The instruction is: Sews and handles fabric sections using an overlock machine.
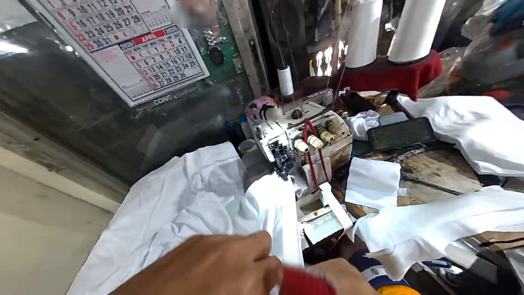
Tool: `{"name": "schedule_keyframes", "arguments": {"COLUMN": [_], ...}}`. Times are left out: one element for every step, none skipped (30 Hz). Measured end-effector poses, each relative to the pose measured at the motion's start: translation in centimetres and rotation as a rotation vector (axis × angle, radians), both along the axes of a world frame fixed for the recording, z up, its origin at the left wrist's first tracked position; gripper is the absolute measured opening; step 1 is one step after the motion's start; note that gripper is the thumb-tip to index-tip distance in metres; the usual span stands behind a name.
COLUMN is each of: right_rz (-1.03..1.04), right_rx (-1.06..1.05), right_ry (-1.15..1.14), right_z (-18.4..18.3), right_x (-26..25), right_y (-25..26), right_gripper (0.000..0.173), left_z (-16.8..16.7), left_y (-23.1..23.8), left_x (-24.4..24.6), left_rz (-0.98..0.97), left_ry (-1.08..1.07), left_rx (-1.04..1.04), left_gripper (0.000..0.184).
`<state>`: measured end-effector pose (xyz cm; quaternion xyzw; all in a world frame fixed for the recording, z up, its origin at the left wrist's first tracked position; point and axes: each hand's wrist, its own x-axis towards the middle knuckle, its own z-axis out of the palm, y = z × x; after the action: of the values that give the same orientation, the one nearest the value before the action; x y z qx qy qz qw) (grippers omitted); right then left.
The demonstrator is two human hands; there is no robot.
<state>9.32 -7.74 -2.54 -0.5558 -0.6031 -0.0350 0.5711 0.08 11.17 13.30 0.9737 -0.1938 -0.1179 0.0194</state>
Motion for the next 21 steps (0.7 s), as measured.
{"name": "schedule_keyframes", "arguments": {"right_rz": [-0.065,-0.114,-0.14,-0.151,-0.164,-0.165,-0.147,-0.116,-0.087,-0.073,-0.076,-0.091,-0.109,-0.115,-0.094,-0.041,0.026,0.097,0.148,0.157,0.13], "right_rx": [0.048,0.102,0.149,0.174,0.178,0.162,0.131,0.09,0.044,-0.007,-0.077,-0.156,-0.228,-0.275,-0.289,-0.285,-0.269,-0.249,-0.229,-0.19,-0.152], "right_ry": [0.058,0.102,0.122,0.126,0.118,0.105,0.098,0.087,0.06,0.012,-0.051,-0.122,-0.18,-0.205,-0.182,-0.113,-0.016,0.096,0.204,0.295,0.346], "right_z": [-0.3,-1.2,-2.3,-3.4,-3.9,-4.0,-3.9,-3.8,-3.9,-4.2,-4.3,-4.4,-4.2,-4.1,-3.9,-3.7,-3.5,-3.3,-3.3,-3.4,-3.6], "right_x": [0.7,1.8,3.1,4.3,5.0,5.5,5.7,6.0,6.5,7.0,7.7,8.4,9.0,9.5,10.0,10.4,10.8,11.2,11.4,11.5,11.5], "right_y": [1.0,2.5,3.7,4.4,4.4,3.9,3.1,2.4,1.9,1.8,1.6,1.4,1.1,0.8,0.4,0.1,-0.1,-0.2,-0.2,0.0,0.4], "right_gripper": [0.031,0.035,0.032,0.025,0.017,0.014,0.014,0.015,0.016,0.018,0.023,0.03,0.035,0.038,0.039,0.039,0.038,0.036,0.034,0.029,0.028], "left_z": [1.3,2.1,2.6,3.1,3.7,4.2,4.4,4.0,3.2,2.5,2.3,2.5,3.2,3.9,4.5,4.9,5.2,5.4,5.4,5.4,5.4], "left_y": [-0.6,-0.7,-0.1,0.9,1.7,2.0,1.9,1.7,1.6,1.6,1.6,1.7,1.8,1.9,2.0,2.2,2.2,2.2,2.0,1.9,1.9], "left_x": [0.6,1.3,2.3,3.3,3.8,3.9,3.5,3.1,2.8,2.8,2.8,2.9,2.9,2.9,2.9,3.0,3.1,3.1,3.1,3.1,3.1], "left_rz": [-0.01,-0.027,-0.061,-0.102,-0.135,-0.149,-0.136,-0.099,-0.053,-0.011,0.026,0.061,0.091,0.119,0.129,0.125,0.119,0.116,0.116,0.12,0.122], "left_ry": [-0.119,-0.278,-0.434,-0.522,-0.525,-0.455,-0.307,-0.115,0.049,0.156,0.2,0.191,0.149,0.113,0.094,0.097,0.126,0.166,0.197,0.221,0.233], "left_rx": [0.17,0.323,0.43,0.465,0.435,0.36,0.253,0.127,0.014,-0.043,-0.031,0.011,0.046,0.058,0.048,0.019,-0.02,-0.064,-0.103,-0.13,-0.148], "left_gripper": [0.029,0.029,0.028,0.028,0.03,0.032,0.034,0.034,0.033,0.032,0.031,0.031,0.03,0.029,0.028,0.027,0.025,0.023,0.022,0.021,0.022]}}
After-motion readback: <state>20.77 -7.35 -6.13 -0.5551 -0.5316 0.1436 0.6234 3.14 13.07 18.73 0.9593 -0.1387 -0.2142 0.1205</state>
